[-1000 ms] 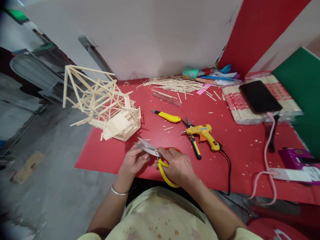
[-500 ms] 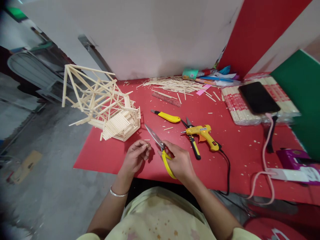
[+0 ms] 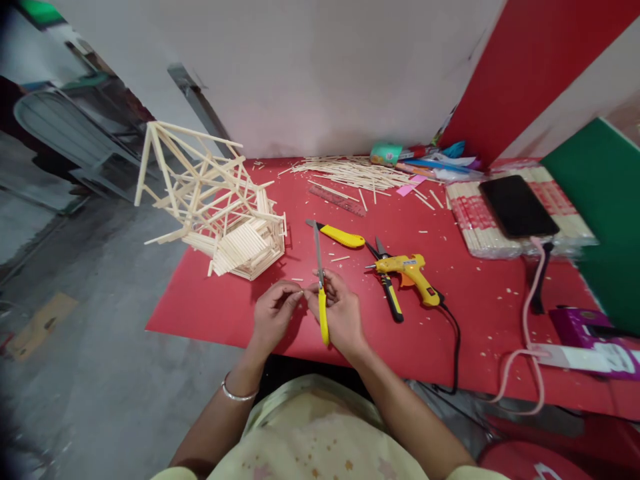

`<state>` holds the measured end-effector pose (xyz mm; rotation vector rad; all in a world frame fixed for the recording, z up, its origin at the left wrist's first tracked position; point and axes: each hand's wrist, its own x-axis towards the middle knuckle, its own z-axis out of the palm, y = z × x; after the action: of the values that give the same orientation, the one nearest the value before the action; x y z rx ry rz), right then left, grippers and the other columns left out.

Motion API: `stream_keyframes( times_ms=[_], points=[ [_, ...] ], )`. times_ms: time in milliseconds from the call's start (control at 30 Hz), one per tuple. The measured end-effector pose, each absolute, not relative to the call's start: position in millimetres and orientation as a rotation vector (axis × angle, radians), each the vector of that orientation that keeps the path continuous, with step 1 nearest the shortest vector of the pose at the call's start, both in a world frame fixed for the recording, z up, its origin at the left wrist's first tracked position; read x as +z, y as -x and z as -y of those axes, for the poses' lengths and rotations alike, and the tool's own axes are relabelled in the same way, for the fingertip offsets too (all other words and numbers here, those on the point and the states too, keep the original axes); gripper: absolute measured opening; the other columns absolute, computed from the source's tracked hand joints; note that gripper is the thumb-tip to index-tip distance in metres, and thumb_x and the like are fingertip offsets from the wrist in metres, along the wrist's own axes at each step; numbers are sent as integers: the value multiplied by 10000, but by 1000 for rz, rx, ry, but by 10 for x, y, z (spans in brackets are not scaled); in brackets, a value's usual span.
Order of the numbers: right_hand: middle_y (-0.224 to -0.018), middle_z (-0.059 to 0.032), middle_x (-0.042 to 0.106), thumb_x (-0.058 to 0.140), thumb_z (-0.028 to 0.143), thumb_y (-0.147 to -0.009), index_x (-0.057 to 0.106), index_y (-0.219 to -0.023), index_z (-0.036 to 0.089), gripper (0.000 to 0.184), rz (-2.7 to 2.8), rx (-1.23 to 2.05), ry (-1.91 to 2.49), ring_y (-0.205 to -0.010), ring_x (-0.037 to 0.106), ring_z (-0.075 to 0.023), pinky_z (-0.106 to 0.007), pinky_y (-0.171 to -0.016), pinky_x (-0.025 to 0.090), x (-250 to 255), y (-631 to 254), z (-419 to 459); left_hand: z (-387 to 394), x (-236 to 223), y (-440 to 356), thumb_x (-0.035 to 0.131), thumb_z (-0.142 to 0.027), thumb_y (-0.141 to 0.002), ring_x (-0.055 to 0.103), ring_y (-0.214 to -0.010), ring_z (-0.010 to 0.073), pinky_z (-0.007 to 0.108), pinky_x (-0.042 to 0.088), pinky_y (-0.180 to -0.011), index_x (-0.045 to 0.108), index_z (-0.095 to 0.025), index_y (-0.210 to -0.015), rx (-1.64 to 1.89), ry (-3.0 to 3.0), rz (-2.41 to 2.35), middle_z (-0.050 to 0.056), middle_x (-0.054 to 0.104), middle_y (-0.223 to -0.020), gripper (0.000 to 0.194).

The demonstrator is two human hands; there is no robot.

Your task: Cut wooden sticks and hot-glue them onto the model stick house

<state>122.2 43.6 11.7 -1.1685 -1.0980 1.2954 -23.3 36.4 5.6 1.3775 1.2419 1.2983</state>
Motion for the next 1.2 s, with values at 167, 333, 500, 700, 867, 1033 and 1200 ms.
stream_keyframes(
  times_ms=[167, 333, 500, 700, 867, 1033, 1200],
  points=[
    [-843, 5, 697, 770, 390, -739, 558, -1110, 220, 460, 998, 1291, 1188, -665, 668, -132, -264, -614, 577, 155, -1119, -411, -290, -71, 109, 661, -275, -882, 581, -622, 133, 237, 482, -588, 747, -200, -875, 1442, -1152, -1317, 30, 672, -804, 115],
    [-832, 26, 684, 768, 376, -744, 555, -1098, 233, 437, 1000, 1264, 1193, -630, 648, -113, -255, -597, 575, 140, -1062, -390, -261, -120, 112, 675, -278, -872, 589, -596, 122, 230, 501, -543, 766, -205, -898, 1483, -1096, -1290, 37, 696, -866, 119],
    [-806, 21, 674, 742, 403, -773, 558, -1106, 224, 421, 1076, 1247, 1218, -633, 640, -116, -260, -611, 564, 140, -1057, -389, -269, -99, 155, 676, -262, -871, 602, -588, 118, 235, 524, -557, 773, -204, -876, 1479, -1141, -1314, 31, 696, -837, 113],
    [-840, -11, 674, 722, 431, -796, 604, -1164, 206, 448, 1297, 1110, 1300, -701, 633, -132, -257, -646, 548, 52, -1215, -294, -273, -60, 258, 731, -271, -821, 608, -567, 116, 216, 502, -511, 774, -178, -847, 1500, -1027, -1346, 39, 704, -775, 105],
    [-964, -63, 714, 693, 465, -831, 623, -1221, 207, 474, 1631, 761, 1516, -791, 665, -180, -305, -752, 544, 31, -1542, -186, -300, -117, 552, 736, -307, -810, 550, -487, 103, 200, 460, -474, 741, -167, -875, 1446, -906, -1460, -7, 644, -602, 154],
    [-965, -78, 725, 652, 493, -863, 640, -1214, 193, 462, 1854, 646, 1558, -760, 675, -186, -284, -699, 528, 11, -1679, -212, -367, -266, 728, 714, -242, -803, 607, -686, 168, 269, 483, -671, 735, -190, -805, 1292, -1345, -1614, 45, 684, -760, 57],
    [-983, -79, 735, 635, 501, -871, 642, -1219, 206, 457, 1900, 601, 1601, -776, 687, -195, -279, -676, 518, -53, -1687, -217, -424, -268, 671, 575, -211, -903, 607, -859, 229, 325, 450, -801, 708, -193, -926, 1011, -1865, -1747, 95, 671, -923, 136]
  ],
)
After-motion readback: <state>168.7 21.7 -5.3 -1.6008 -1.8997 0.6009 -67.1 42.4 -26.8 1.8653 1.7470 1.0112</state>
